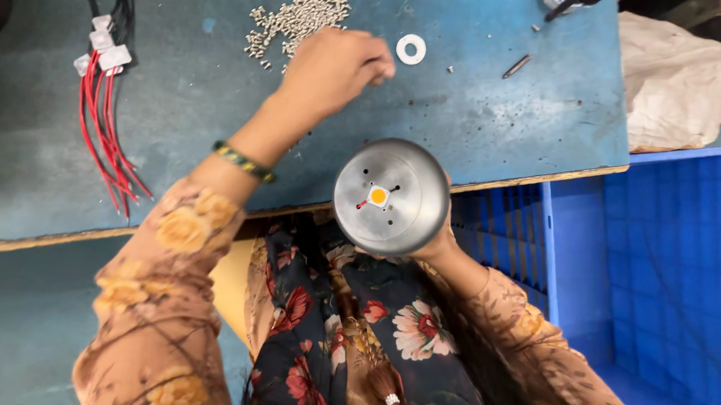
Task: The person picks a black cylindrical lamp housing from the bench, threads the red and black wires through the base, attaches an LED module to the wires, seats the LED inside the housing, and uses an electric screwdriver to drive screws securing the LED module, then sets the assembled unit aside.
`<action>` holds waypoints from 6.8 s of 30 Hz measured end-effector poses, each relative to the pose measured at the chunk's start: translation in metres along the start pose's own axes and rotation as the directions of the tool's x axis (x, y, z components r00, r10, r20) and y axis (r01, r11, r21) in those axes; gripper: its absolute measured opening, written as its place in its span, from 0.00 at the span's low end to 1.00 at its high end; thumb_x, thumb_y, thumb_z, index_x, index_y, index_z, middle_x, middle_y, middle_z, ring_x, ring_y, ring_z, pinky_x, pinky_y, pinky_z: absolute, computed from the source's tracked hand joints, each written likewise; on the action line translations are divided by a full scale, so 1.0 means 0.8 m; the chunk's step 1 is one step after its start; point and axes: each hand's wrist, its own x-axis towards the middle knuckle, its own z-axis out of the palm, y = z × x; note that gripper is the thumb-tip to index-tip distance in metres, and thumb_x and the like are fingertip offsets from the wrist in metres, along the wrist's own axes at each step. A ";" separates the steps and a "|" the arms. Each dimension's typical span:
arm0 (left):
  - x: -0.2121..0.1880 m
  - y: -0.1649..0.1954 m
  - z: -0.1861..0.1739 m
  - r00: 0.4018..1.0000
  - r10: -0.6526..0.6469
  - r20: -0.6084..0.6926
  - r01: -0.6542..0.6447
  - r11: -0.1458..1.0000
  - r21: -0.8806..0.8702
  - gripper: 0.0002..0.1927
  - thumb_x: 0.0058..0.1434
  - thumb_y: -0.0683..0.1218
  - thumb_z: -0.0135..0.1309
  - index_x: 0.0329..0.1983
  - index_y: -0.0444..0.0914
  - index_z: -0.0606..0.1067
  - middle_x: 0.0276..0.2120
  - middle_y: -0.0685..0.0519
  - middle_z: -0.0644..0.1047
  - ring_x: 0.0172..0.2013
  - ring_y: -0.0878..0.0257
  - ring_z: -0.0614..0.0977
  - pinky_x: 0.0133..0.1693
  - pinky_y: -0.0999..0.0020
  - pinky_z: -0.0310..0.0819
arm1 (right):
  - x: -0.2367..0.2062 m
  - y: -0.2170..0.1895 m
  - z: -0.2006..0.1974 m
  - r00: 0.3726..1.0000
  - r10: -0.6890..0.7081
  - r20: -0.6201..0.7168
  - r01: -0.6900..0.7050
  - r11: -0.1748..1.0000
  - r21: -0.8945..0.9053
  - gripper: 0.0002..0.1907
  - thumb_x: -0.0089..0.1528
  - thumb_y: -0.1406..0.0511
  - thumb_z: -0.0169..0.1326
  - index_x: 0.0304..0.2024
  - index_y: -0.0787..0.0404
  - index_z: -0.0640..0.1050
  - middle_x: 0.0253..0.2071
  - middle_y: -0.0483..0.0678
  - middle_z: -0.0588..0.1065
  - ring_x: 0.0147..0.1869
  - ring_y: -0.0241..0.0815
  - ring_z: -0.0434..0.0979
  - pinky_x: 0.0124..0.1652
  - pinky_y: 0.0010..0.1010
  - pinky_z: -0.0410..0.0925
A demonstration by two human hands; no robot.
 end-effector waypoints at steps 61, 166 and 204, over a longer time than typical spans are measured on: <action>-0.117 0.175 -0.193 0.946 0.249 0.205 -0.307 0.892 0.332 0.13 0.49 0.42 0.56 0.39 0.37 0.74 0.35 0.51 0.72 0.37 0.58 0.79 0.32 0.65 0.75 | 0.055 -0.030 0.042 0.909 0.165 0.383 -0.211 0.974 0.079 0.28 0.63 0.66 0.62 0.64 0.62 0.69 0.63 0.49 0.71 0.68 0.42 0.71 0.64 0.35 0.66; -0.113 0.141 -0.142 0.823 0.277 0.496 -0.494 0.780 0.383 0.14 0.49 0.52 0.55 0.36 0.43 0.82 0.44 0.54 0.79 0.61 0.57 0.73 0.73 0.50 0.40 | 0.092 -0.066 0.032 0.982 0.095 0.165 -0.080 0.992 -0.092 0.20 0.66 0.61 0.61 0.57 0.64 0.75 0.55 0.49 0.78 0.61 0.40 0.78 0.69 0.35 0.68; -0.112 0.136 -0.139 0.864 0.356 0.357 -0.492 0.750 0.443 0.09 0.52 0.45 0.54 0.36 0.43 0.81 0.41 0.56 0.80 0.58 0.60 0.77 0.72 0.52 0.42 | 0.073 -0.037 0.036 0.948 0.167 0.271 -0.157 0.986 -0.060 0.19 0.65 0.59 0.60 0.56 0.60 0.76 0.54 0.49 0.77 0.61 0.43 0.76 0.63 0.36 0.67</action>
